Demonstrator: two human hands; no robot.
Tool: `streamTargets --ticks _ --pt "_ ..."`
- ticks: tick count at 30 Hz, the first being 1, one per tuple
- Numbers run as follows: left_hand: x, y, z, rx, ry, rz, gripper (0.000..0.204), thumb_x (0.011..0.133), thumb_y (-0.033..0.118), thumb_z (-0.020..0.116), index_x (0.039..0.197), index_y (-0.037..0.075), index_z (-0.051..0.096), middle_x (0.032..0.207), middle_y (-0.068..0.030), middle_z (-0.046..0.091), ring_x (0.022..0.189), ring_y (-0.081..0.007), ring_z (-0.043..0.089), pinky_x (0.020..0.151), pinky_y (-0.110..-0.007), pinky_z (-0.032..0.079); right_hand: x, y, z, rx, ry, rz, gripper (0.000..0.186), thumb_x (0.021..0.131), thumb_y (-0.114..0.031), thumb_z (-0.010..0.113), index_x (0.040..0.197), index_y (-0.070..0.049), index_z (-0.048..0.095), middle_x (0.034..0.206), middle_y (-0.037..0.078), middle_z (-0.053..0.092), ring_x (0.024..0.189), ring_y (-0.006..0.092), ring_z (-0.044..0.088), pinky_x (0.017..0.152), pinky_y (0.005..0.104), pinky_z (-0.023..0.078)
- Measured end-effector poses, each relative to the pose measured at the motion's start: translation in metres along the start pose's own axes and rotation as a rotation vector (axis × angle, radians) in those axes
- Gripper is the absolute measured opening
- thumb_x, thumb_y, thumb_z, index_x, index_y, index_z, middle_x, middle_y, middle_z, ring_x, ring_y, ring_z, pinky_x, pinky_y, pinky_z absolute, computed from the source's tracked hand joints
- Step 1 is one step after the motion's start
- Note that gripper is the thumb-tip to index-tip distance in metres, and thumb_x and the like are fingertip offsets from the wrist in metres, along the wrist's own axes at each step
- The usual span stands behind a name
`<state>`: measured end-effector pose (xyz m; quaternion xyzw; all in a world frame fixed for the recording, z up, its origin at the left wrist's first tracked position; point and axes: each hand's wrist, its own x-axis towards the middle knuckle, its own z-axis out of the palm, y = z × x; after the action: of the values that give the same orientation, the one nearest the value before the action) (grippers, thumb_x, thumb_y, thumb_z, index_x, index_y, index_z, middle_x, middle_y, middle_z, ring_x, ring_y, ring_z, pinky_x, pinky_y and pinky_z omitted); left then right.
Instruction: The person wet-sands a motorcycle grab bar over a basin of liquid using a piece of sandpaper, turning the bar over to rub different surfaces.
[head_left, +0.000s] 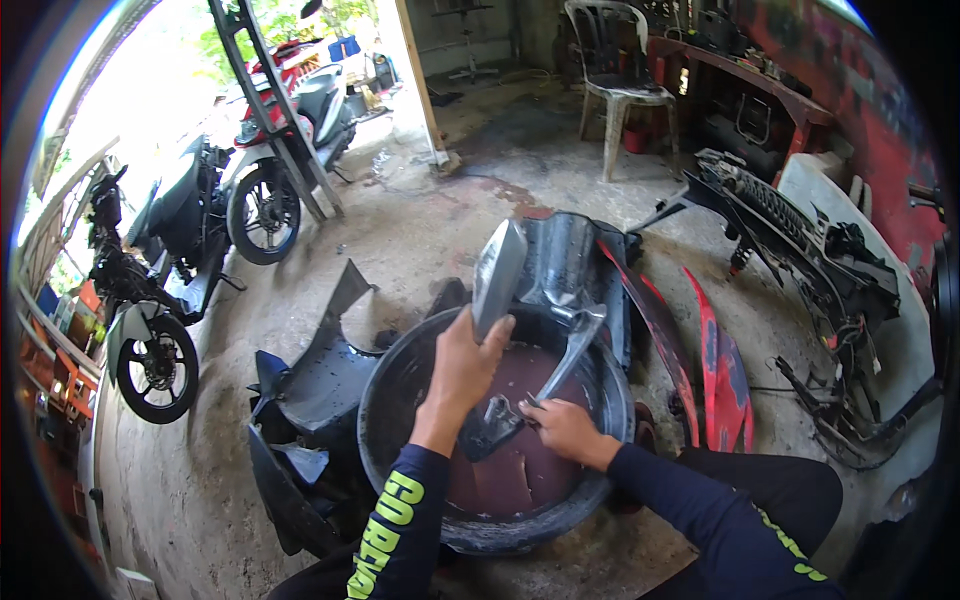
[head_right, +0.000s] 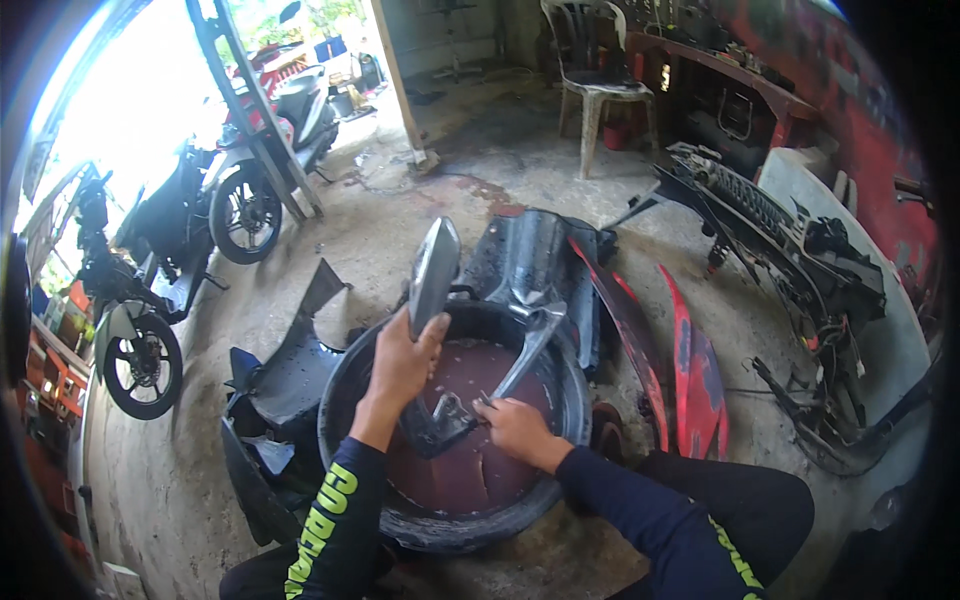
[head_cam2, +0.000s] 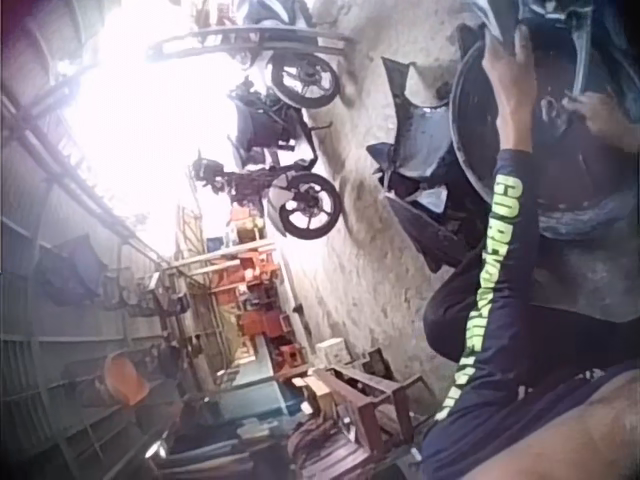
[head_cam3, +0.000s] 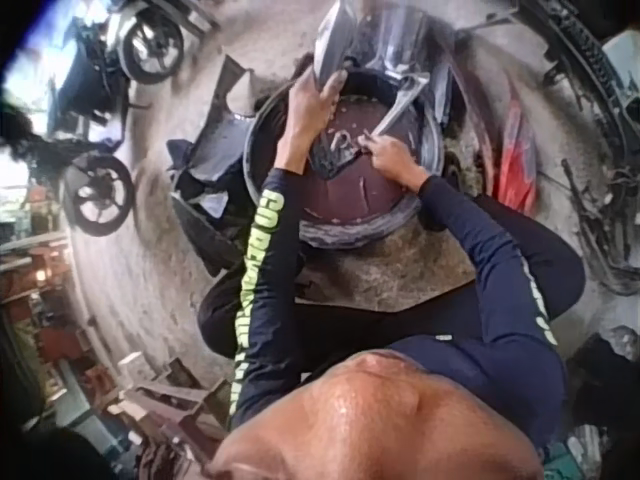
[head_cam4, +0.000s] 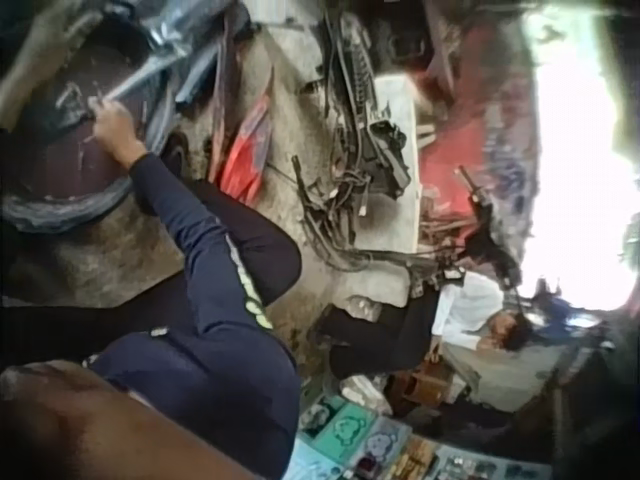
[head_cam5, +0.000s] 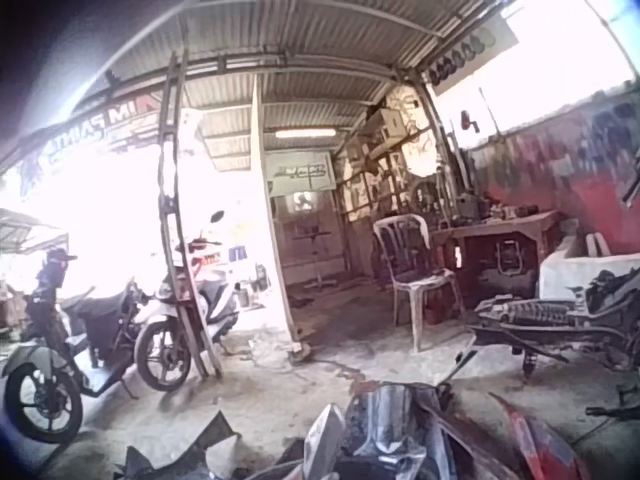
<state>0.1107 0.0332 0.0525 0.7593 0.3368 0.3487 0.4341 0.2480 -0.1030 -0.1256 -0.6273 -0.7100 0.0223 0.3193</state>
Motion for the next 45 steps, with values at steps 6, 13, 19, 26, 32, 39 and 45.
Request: streamTargets --ticks 6,13,19,26,32,39,45 --pt "-0.013 -0.013 0.002 -0.118 0.074 -0.104 0.036 0.098 0.034 0.068 0.097 0.0 0.06 0.064 -0.0058 0.061 0.054 -0.0112 0.056 0.05 -0.03 0.046 -0.001 -0.025 0.001 0.076 -0.21 0.357 0.026 0.094 -0.023 0.059 0.113 -0.014 0.074 0.098 0.019 0.07 0.088 0.0404 0.068 0.079 0.0516 0.053" --pt "-0.027 -0.028 0.016 -0.251 0.211 -0.093 0.038 0.097 0.036 0.07 0.089 0.001 0.057 0.063 -0.0054 0.061 0.053 -0.0112 0.057 0.05 -0.03 0.046 0.008 -0.028 0.016 0.219 -0.087 0.647 0.023 0.093 -0.021 0.061 0.091 -0.003 0.075 0.071 0.018 0.069 0.072 0.0365 0.07 0.068 0.047 0.053" --pt "-0.043 -0.027 0.014 -0.272 0.278 0.028 0.027 0.101 0.027 0.066 0.093 0.005 0.053 0.066 0.0012 0.054 0.053 -0.005 0.05 0.047 -0.022 0.04 0.038 -0.012 0.008 1.656 -0.009 1.234 0.018 0.097 -0.021 0.062 0.082 -0.011 0.058 0.065 0.0 0.052 0.051 0.0105 0.044 0.046 0.0259 0.032" --pt "-0.046 -0.033 -0.004 -0.842 0.485 0.072 0.026 0.099 0.029 0.066 0.093 0.009 0.051 0.064 -0.0003 0.047 0.047 -0.0094 0.045 0.045 -0.028 0.041 0.042 -0.007 -0.017 0.732 0.693 0.852 0.031 0.1 -0.028 0.062 0.086 -0.001 0.069 0.079 0.007 0.064 0.071 0.0146 0.053 0.069 0.0359 0.041" --pt "-0.057 -0.018 -0.011 -1.035 0.57 0.042 0.022 0.097 0.024 0.063 0.085 0.013 0.049 0.061 0.0025 0.042 0.046 -0.009 0.042 0.047 -0.028 0.038 0.086 -0.02 -0.049 1.222 0.79 0.955 0.038 0.104 -0.028 0.057 0.12 0.006 0.064 0.114 0.008 0.066 0.102 0.0155 0.057 0.092 0.0323 0.044" --pt "-0.063 -0.055 -0.033 -1.106 0.661 -0.126 0.025 0.096 0.033 0.06 0.101 0.009 0.057 0.085 -0.0043 0.059 0.08 -0.0179 0.06 0.078 -0.039 0.051 0.117 -0.024 -0.091 0.946 1.069 0.784 0.039 0.102 -0.033 0.062 0.102 0.005 0.072 0.091 0.004 0.07 0.084 0.0148 0.059 0.08 0.0316 0.046" --pt "-0.086 -0.084 -0.071 -1.321 0.11 -0.421 0.068 0.1 0.057 0.045 0.136 0.0 0.053 0.119 -0.0173 0.067 0.115 -0.0355 0.065 0.098 -0.051 0.053 0.117 0.02 -0.109 0.852 1.011 0.583 0.035 0.1 -0.032 0.067 0.1 0.003 0.074 0.085 0.0 0.068 0.081 0.0081 0.055 0.075 0.0276 0.044"
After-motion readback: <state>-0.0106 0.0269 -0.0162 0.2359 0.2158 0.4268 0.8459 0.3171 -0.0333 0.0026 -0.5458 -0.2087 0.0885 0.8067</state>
